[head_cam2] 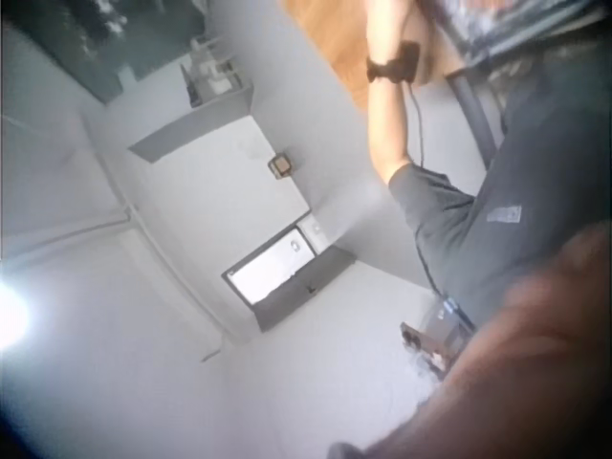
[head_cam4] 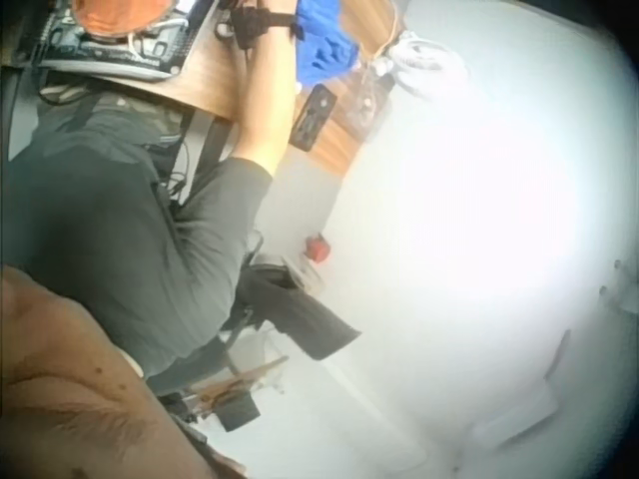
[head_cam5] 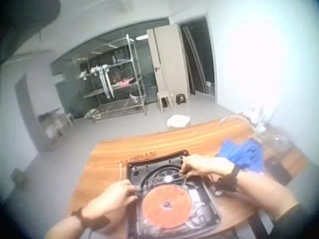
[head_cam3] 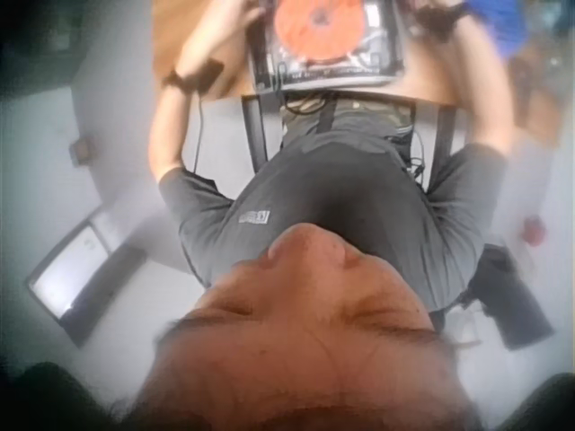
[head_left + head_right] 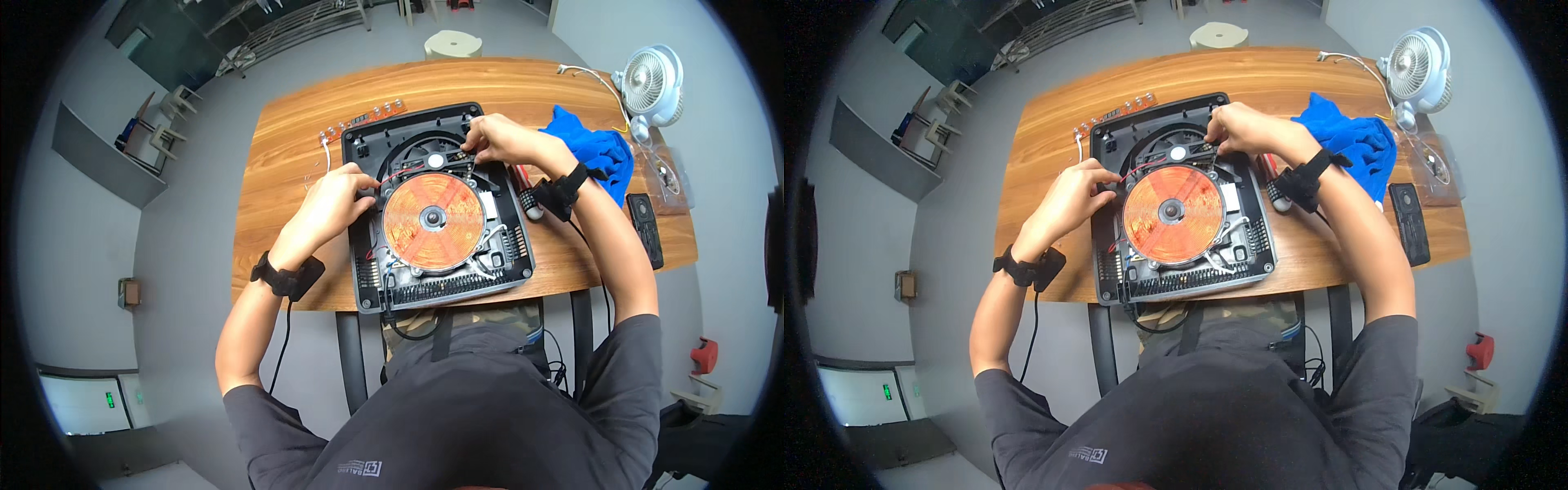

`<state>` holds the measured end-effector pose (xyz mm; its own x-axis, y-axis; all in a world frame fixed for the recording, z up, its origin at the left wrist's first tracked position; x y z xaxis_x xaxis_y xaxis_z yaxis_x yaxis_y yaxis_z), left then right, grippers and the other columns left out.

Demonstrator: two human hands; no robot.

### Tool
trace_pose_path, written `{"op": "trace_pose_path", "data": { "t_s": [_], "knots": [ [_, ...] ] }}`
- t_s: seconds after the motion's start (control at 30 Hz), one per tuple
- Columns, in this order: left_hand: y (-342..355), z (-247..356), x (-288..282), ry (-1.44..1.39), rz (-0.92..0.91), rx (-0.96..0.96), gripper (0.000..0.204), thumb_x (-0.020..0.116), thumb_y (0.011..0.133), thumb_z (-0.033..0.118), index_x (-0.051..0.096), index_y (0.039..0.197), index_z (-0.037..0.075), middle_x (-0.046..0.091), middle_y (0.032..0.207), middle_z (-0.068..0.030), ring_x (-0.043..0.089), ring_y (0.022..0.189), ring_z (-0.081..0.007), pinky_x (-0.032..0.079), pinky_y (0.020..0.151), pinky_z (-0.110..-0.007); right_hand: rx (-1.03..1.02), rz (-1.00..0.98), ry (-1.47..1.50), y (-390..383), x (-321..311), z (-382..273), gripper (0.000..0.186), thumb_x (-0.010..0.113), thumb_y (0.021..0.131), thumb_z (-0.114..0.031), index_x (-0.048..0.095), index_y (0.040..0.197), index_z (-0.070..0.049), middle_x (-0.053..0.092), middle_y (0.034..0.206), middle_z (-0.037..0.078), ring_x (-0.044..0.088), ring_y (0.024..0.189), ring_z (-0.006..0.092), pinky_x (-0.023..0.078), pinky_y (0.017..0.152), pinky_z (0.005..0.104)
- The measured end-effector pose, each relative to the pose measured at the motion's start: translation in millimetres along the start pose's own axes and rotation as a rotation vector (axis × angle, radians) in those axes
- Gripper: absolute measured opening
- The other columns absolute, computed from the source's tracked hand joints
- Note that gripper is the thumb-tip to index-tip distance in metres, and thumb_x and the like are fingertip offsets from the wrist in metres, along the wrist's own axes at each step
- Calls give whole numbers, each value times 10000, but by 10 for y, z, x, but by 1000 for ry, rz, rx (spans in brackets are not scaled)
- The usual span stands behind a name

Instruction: The person cleans a small black component with a blue cloth, then uses a screwdriver to remove and install screws on a disassembled electronic device. The person handles a circuit board and secures it into the device housing.

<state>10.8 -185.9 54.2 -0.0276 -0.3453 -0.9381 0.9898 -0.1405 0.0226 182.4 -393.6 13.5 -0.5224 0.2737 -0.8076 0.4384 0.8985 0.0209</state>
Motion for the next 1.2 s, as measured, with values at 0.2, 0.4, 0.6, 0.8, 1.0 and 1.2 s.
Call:
{"op": "trace_pose_path", "data": {
  "t_s": [0.2, 0.4, 0.6, 0.8, 1.0, 1.2],
  "knots": [
    [259, 120, 77, 83, 4, 160, 334, 716, 895, 50, 756, 1222, 102, 665, 1137, -117, 689, 998, -342, 565, 846, -411, 20, 7, 14, 2, -25, -24, 335, 833, 776, 7, 753, 1099, 37, 745, 1048, 188, 746, 1016, 312, 610, 877, 375],
    [283, 108, 199, 111, -50, 127, 474, 524, 902, -63, 730, 1296, 99, 584, 1048, -154, 656, 936, -336, 552, 841, -417, 42, -9, 32, 0, 2, 19, 325, 827, 782, 13, 751, 1096, 47, 742, 1059, 199, 745, 1021, 307, 610, 877, 368],
    [312, 48, 220, 94, -77, 113, 466, 514, 915, -58, 723, 1305, 91, 587, 1071, -156, 655, 968, -339, 548, 864, -405, 44, -9, -9, 2, -19, -38, 329, 829, 787, 8, 744, 1102, 50, 735, 1048, 197, 743, 1015, 310, 607, 874, 372],
    [340, -195, 23, -62, -138, 171, 422, 630, 941, 4, 700, 1339, 126, 660, 1090, -150, 669, 960, -325, 548, 869, -405, 43, 2, 17, -14, -10, -6, 329, 831, 782, -5, 745, 1096, 48, 724, 1038, 188, 742, 988, 308, 604, 857, 374],
    [131, -610, -278, -146, -102, 32, 270, 705, 939, 70, 740, 1206, 51, 739, 989, -115, 685, 836, -213, 566, 796, -354, 38, 11, -2, -39, -39, -42, 342, 832, 779, -18, 750, 1104, 42, 711, 1028, 181, 731, 953, 294, 595, 832, 373],
    [-269, -1092, -234, -49, -183, -180, 147, 739, 905, 65, 747, 1038, 2, 764, 942, -121, 723, 860, -230, 580, 818, -364, 75, 4, 12, -50, -39, -82, 341, 827, 787, -7, 748, 1115, 40, 708, 1042, 167, 732, 958, 281, 593, 839, 366]
  ]
}}
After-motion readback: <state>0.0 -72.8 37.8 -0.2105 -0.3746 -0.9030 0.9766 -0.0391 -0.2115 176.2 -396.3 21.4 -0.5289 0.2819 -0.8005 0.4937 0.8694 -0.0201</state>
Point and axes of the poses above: each hand's wrist, its own y-axis towards the middle knuckle, its own x-axis out of the palm, z = x × y, the point moved 8 cm from there along y, towards the middle knuckle
